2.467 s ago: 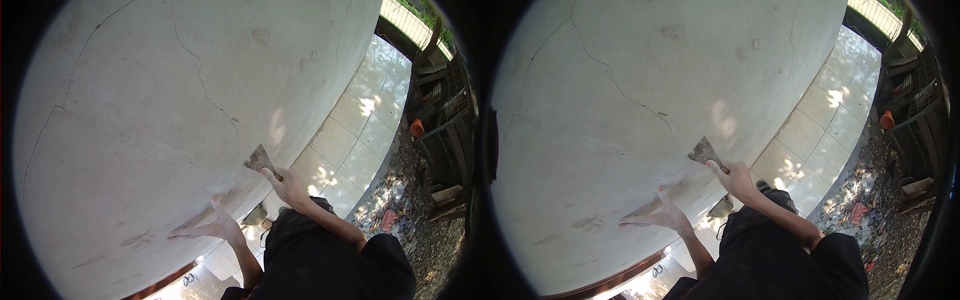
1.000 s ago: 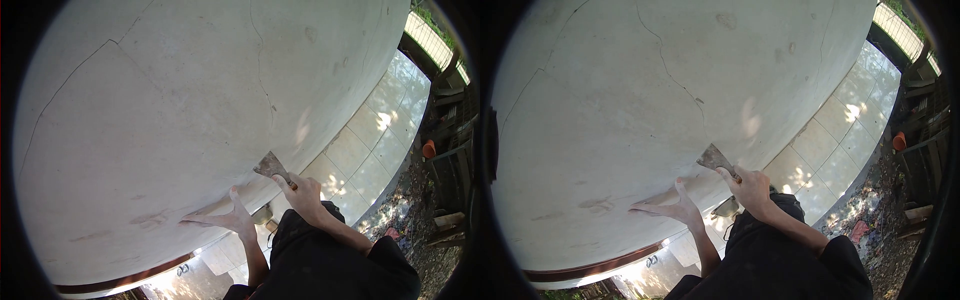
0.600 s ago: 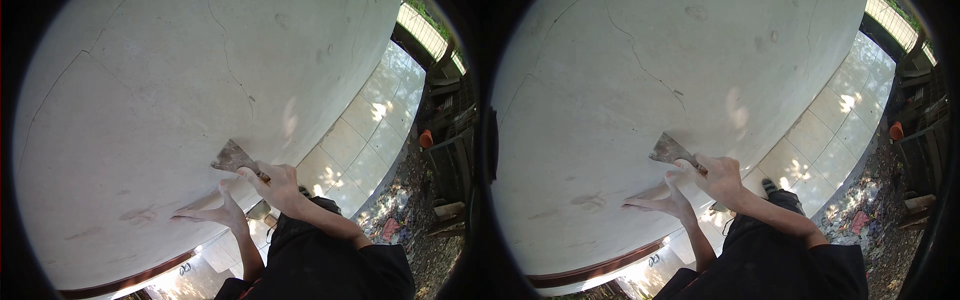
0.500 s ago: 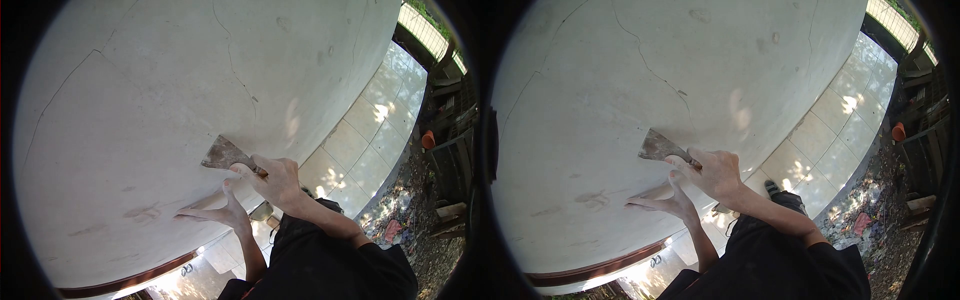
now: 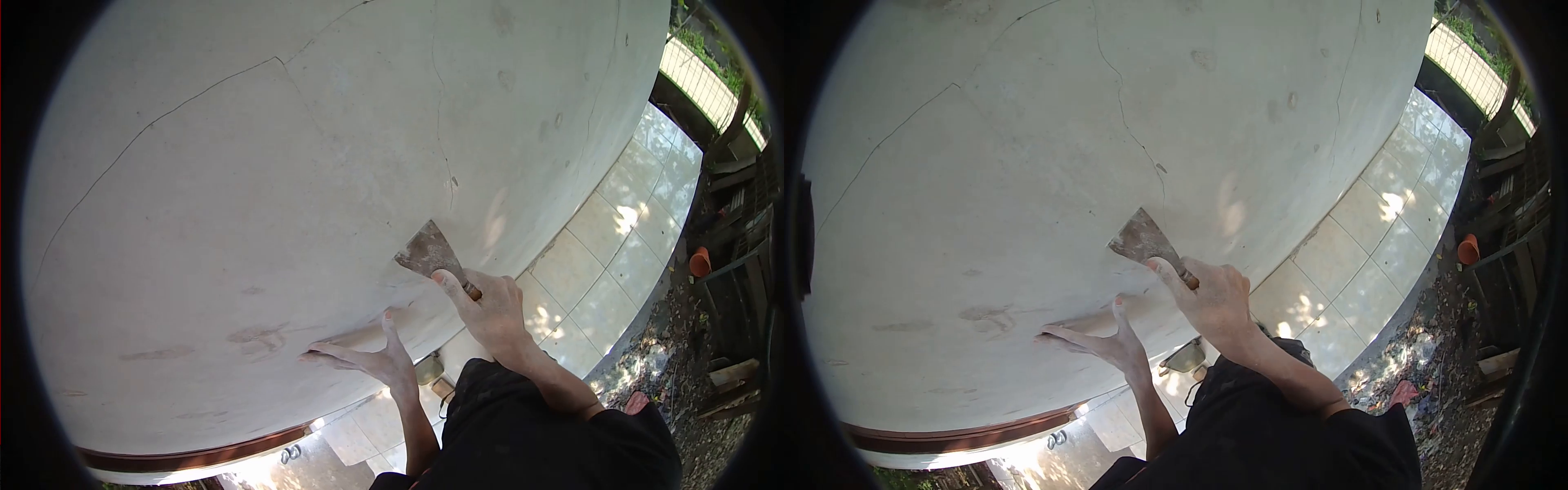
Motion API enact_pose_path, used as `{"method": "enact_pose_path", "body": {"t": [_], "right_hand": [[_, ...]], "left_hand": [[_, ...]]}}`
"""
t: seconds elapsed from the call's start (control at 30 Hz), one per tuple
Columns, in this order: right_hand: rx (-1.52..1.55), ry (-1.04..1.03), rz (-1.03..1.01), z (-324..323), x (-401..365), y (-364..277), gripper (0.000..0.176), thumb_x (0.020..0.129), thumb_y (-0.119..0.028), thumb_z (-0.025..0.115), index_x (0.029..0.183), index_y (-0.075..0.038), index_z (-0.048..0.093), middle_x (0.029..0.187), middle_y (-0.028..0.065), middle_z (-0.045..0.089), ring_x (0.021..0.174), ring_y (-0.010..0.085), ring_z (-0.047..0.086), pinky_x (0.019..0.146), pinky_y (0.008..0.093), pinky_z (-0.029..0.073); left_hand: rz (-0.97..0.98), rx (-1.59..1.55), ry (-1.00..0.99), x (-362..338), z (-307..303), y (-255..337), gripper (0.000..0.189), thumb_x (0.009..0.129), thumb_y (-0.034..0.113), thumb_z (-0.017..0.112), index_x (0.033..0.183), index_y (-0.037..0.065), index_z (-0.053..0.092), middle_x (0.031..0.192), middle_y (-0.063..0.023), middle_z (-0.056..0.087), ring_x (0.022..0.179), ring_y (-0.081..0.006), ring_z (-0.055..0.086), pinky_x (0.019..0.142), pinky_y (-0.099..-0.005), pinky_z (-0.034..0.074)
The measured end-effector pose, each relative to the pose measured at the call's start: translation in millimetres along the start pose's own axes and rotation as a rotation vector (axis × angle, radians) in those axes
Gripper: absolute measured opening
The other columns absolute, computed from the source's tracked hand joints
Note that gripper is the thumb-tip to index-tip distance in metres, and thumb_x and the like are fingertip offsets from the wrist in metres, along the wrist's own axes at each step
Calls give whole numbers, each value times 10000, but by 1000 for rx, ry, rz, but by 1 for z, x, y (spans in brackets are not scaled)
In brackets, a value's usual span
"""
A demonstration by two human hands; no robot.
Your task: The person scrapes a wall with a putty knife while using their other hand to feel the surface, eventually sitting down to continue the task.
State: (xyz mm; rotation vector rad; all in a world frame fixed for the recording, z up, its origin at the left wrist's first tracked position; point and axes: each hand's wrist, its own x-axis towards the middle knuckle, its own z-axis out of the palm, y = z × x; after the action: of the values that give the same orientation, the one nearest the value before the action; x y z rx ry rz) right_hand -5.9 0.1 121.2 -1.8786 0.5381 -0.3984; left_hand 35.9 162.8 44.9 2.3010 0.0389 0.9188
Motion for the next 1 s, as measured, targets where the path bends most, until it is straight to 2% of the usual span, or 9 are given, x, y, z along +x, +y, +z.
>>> {"method": "enact_pose_path", "body": {"t": [0.07,0.27,0.43,0.57,0.63,0.77,0.83,0.93,1.0], "right_hand": [[30,-16,83,3,-2,8,473,886,-447,675,718,-5,658,400,60,366,366,143,324,409,317,321],[-34,15,-190,-2,4,-39,480,897,-452,661,720,-5,666,395,35,374,379,103,329,405,305,302],[-89,35,-16,5,-5,6,490,896,-454,663,708,0,658,389,30,376,376,94,334,407,312,304],[-53,23,-41,9,-4,-22,496,895,-445,667,684,3,644,389,33,363,368,110,329,410,317,308],[-10,1,-185,5,0,-45,509,896,-437,669,644,2,616,396,39,363,365,132,325,412,320,309],[-57,40,-148,8,-7,-17,521,893,-433,674,611,-3,588,404,46,377,366,149,318,412,324,311],[-117,53,-42,16,-11,13,529,895,-435,669,602,-3,584,407,50,396,367,153,335,419,330,318],[-49,46,-61,16,-10,4,508,898,-434,664,639,0,611,410,51,410,365,165,362,433,336,335],[-18,35,-129,19,-1,-22,498,898,-434,662,659,1,621,411,49,413,370,163,373,439,337,341]], "left_hand": [[-27,-2,-28,-3,-1,-3,1257,725,455,805,1522,54,-80,1540,-284,-183,1433,-458,-152,1121,-653,58],[25,-12,-5,-4,-1,2,1238,738,442,800,1524,53,-74,1538,-290,-184,1434,-469,-134,1114,-653,68],[2,5,-79,-7,-9,-7,1131,783,352,781,1531,60,-14,1551,-278,-138,1446,-448,-100,1134,-620,105],[59,7,-85,-8,-11,-9,1098,804,340,761,1532,60,-11,1552,-276,-147,1447,-447,-98,1137,-615,100],[56,-24,-89,-7,-12,-4,1111,812,396,754,1532,64,-23,1545,-294,-151,1433,-487,-95,1121,-646,100],[58,-31,-102,-7,-15,-12,1101,812,401,751,1534,66,-10,1548,-292,-142,1432,-489,-95,1123,-646,93],[24,-10,-139,-7,-16,-11,1091,817,403,744,1535,66,-5,1551,-285,-142,1433,-484,-101,1127,-641,82],[34,-103,-63,-3,-16,-7,1019,832,303,727,1536,63,31,1567,-261,-110,1454,-441,-66,1147,-604,90],[102,-98,-14,15,-18,-3,1009,833,311,725,1537,64,45,1569,-260,-97,1456,-434,-69,1150,-602,79]]}}
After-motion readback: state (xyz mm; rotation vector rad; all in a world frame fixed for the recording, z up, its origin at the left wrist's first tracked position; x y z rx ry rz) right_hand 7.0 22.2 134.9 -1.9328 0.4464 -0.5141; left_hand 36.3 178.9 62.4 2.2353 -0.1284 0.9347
